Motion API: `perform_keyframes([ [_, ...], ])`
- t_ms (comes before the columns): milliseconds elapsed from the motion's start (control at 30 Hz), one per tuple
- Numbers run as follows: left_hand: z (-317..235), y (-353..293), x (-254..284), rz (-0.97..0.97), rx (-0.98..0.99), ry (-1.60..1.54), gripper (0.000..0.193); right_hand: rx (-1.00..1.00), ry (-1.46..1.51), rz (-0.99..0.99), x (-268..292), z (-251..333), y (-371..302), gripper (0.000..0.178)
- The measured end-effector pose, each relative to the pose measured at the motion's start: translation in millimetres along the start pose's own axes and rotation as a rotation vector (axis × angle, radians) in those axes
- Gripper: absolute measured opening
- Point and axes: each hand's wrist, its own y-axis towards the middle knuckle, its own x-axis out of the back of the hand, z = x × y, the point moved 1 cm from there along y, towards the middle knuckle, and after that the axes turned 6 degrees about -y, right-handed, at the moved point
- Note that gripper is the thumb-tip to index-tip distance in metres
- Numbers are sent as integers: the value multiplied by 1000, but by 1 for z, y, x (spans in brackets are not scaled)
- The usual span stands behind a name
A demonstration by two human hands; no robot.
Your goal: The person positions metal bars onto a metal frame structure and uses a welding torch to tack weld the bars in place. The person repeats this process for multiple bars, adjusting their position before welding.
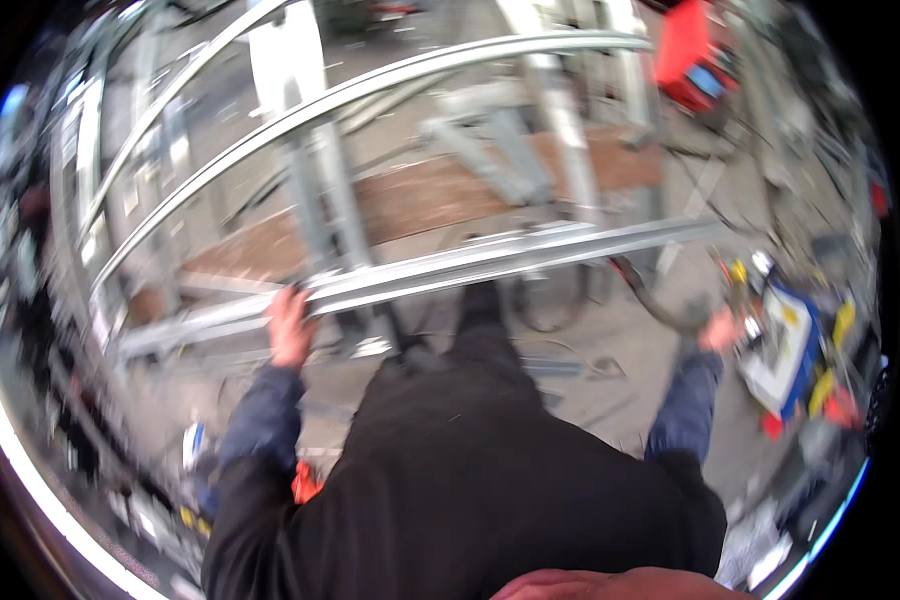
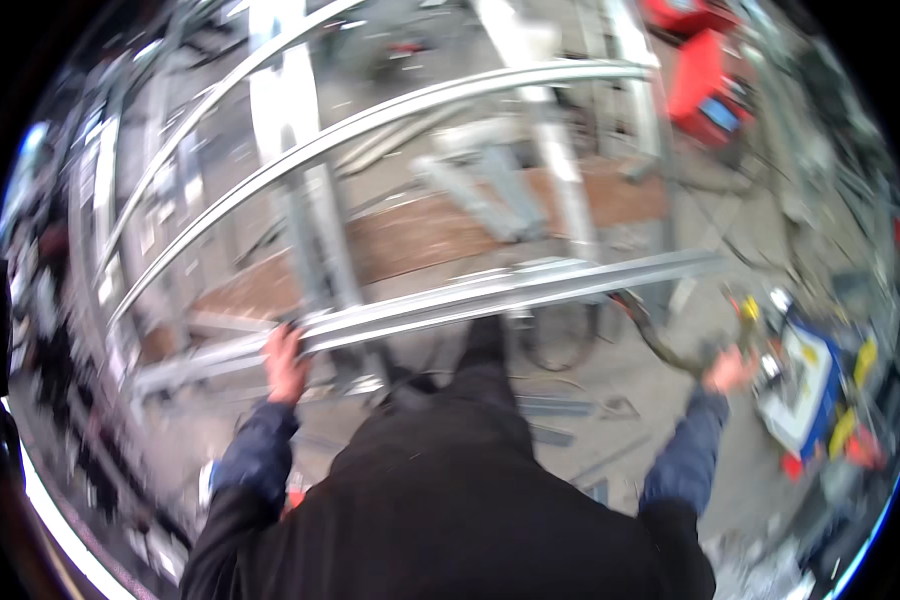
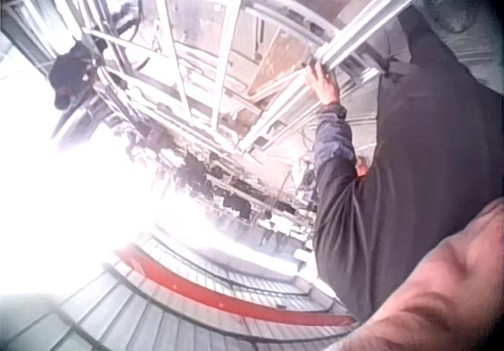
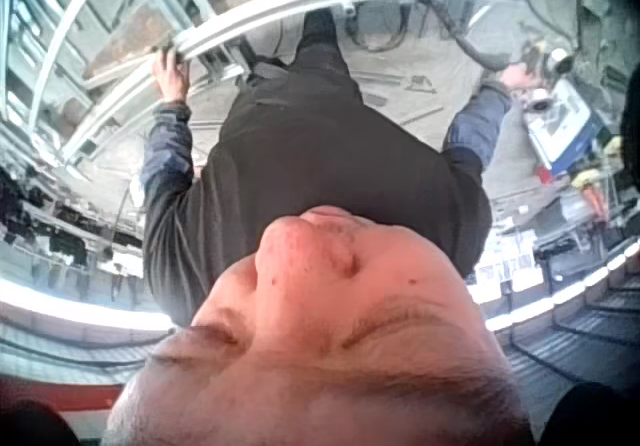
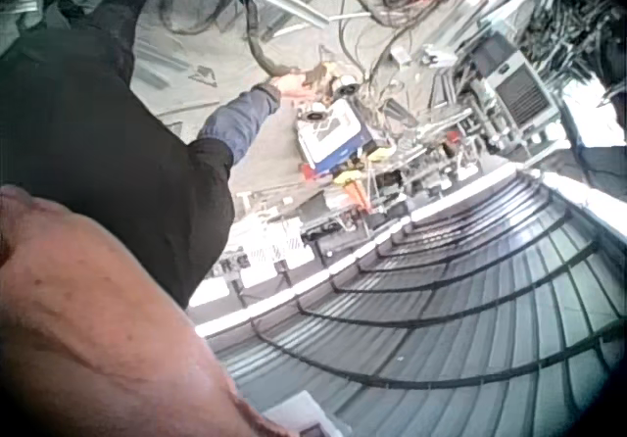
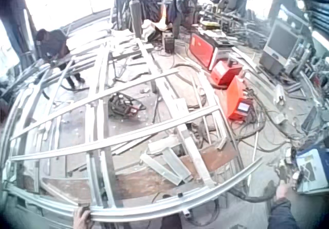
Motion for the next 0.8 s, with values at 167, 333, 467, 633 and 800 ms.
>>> perform_keyframes([
  [167, -3, 2, 15, -79, -153, -22, 73, -187, -3, 38, 40, -22, -134, 59],
  [333, -2, -2, 21, -176, -211, -82, 64, -108, 18, -33, 61, -27, -218, 55],
  [467, 1, -4, 15, -264, -248, -110, 58, -61, 60, -13, 100, 22, -304, 56],
  [633, 16, -12, 24, -207, -273, -144, 57, 80, 231, 73, 189, 170, -461, 54],
  [800, 30, -7, 28, -114, -322, -142, 62, 195, 486, 14, 288, 233, -560, 53],
])
